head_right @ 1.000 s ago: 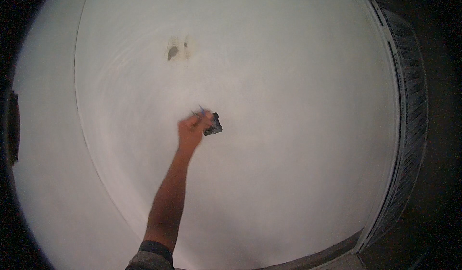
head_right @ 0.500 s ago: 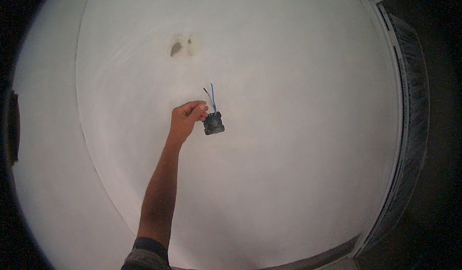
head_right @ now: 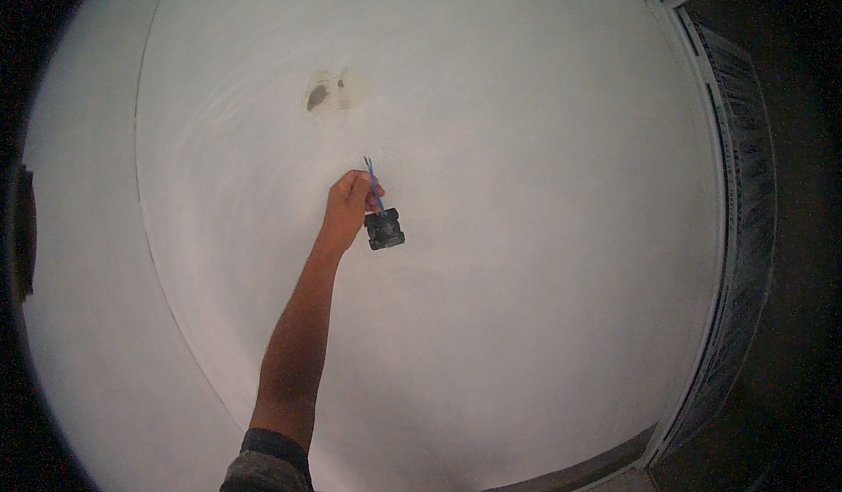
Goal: The person installs electrical outlet boxes into wall cutouts, strips wire insulation with a utility knife, and secures the boxes using a screwdriver. The person handles wires and tools while working on a white wall in a room with tiled flooring.
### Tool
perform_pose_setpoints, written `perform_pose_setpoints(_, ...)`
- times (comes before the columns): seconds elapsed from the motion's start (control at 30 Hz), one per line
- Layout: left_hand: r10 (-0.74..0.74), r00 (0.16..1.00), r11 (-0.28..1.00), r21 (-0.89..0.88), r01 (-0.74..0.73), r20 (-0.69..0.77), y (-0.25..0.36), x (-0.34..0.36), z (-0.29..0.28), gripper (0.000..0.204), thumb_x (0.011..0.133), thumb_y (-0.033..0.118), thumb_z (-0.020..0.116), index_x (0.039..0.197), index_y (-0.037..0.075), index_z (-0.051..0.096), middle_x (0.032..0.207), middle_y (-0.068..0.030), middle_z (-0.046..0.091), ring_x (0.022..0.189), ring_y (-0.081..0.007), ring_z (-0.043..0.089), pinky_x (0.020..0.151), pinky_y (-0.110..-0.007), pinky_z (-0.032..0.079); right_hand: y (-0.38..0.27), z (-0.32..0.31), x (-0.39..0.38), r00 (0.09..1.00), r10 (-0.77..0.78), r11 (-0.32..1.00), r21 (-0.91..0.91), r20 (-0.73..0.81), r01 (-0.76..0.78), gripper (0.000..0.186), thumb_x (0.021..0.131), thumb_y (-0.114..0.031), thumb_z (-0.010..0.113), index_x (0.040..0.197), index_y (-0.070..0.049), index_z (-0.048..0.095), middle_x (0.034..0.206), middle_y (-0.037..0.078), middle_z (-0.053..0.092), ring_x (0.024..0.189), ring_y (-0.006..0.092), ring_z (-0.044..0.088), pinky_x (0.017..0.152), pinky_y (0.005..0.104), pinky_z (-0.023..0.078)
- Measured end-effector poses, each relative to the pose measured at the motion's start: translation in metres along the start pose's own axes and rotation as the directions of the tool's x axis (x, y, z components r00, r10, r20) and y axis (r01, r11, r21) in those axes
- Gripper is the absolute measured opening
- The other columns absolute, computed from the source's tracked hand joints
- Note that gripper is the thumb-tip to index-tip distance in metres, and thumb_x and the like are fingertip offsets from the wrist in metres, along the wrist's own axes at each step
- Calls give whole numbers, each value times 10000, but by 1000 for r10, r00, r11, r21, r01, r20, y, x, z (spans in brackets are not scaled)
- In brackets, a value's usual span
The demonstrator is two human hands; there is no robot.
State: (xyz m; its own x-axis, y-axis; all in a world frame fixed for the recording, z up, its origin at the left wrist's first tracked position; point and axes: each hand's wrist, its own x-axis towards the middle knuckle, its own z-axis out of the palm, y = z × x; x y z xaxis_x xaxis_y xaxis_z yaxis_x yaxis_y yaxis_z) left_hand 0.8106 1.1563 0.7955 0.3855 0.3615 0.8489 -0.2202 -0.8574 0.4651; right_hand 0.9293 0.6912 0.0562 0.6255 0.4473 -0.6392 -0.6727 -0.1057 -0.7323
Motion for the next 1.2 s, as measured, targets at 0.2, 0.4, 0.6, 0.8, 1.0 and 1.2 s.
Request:
perform_pose_setpoints(0.2,-125,986,987,-118,111,-113,6,3,4,257,1063,241,548,990,22,659,823,-47,673,641,-85,563,594,-268,511,29,-16,13,940,-300,890,-308,164,338,257,898,-219,678,712,-71,580,652,43,558,568,177,486,547,388,415)
perform_pose_setpoints(0.4,105,972,982,175,-68,-210,13,-17,19,234,974,225,689,935,-6,681,747,-70,687,598,-105,595,589,-277,521,62,-54,42,219,-728,-230,-533,650,814,254,889,-261,686,740,-96,564,659,24,539,568,183,475,537,383,396)
perform_pose_setpoints(0.6,308,941,804,567,-179,-140,19,-25,23,211,897,148,778,989,-27,705,840,-101,744,739,-144,698,718,-296,572,50,-42,19,935,-308,876,-331,177,351,201,905,-188,648,780,-33,621,658,37,572,574,175,511,557,407,451)
perform_pose_setpoints(0.8,292,945,883,422,-206,-150,3,-24,9,213,921,97,708,1088,-36,705,848,-153,751,764,-194,736,716,-321,573,12,-3,-17,988,-6,991,-132,-153,-15,208,866,-144,680,722,-24,589,615,51,540,519,202,481,508,406,409)
perform_pose_setpoints(1.0,179,979,982,85,-171,-98,-10,-18,-7,195,973,84,670,1119,-38,713,928,-105,761,881,-149,715,775,-298,569,21,-11,-10,992,-79,986,-156,-100,62,260,841,-202,733,703,-47,576,595,59,530,494,213,467,486,417,378)
perform_pose_setpoints(1.2,268,962,950,181,-254,-54,-22,2,-24,197,988,126,675,1117,-15,720,940,-83,758,803,-114,671,694,-284,545,63,-55,29,508,-783,353,-416,358,838,291,826,-244,760,695,-66,571,586,63,526,484,219,461,477,425,360)
